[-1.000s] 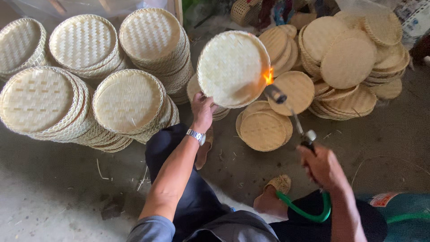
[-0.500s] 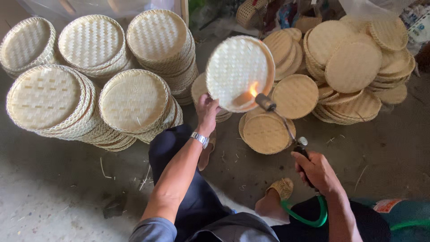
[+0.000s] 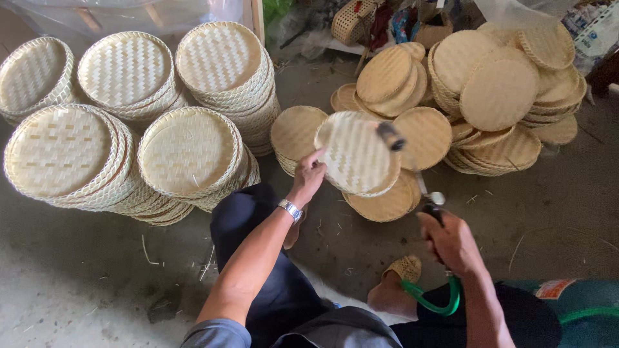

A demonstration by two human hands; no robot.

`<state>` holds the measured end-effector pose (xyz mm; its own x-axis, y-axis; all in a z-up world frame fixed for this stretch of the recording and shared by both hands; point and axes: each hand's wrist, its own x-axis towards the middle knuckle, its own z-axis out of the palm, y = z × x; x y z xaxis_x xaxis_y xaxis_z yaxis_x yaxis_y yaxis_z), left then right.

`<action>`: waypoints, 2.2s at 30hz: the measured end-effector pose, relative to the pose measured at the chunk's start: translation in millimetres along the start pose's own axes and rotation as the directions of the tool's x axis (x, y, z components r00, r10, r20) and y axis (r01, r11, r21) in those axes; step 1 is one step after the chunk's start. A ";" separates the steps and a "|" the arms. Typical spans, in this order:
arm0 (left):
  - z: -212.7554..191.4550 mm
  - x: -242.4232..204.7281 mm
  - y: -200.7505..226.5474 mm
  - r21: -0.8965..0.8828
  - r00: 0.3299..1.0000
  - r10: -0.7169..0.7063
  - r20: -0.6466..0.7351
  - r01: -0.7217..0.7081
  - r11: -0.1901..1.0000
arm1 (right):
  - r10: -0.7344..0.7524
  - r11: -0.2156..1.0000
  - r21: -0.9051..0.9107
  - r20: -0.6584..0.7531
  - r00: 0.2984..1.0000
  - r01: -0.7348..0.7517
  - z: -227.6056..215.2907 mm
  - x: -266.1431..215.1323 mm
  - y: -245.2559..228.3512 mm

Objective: The person uses a handheld blowtorch to apply flame to the surface of round woven baskets. They hold each basket with one hand and rotate it while moving the torch across the surface, then place the treated basket onto a nearby stack.

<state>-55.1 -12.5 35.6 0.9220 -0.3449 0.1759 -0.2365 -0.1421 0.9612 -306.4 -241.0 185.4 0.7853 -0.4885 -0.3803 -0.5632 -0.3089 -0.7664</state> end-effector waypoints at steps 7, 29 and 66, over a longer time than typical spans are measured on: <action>39.3 -20.5 -31.2 0.280 0.930 0.132 0.342 -0.235 0.931 | 0.024 0.988 0.157 -0.153 0.988 0.000 -31.5 -7.3 32.0; 7.4 16.4 -55.9 -0.171 0.999 -0.047 0.002 0.047 0.984 | -0.026 0.989 0.145 0.120 0.992 0.008 21.7 -13.8 30.0; -10.9 26.5 -46.3 -0.821 0.984 -0.132 0.116 0.170 0.545 | -0.053 0.992 0.126 0.281 0.958 0.018 22.8 -18.4 -4.6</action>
<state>-16.4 -4.9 -1.9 0.9032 -0.4286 0.0218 0.2792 0.6255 0.7285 -312.4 -212.0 184.1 0.8547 -0.2223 -0.4691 -0.5121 -0.2129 -0.8322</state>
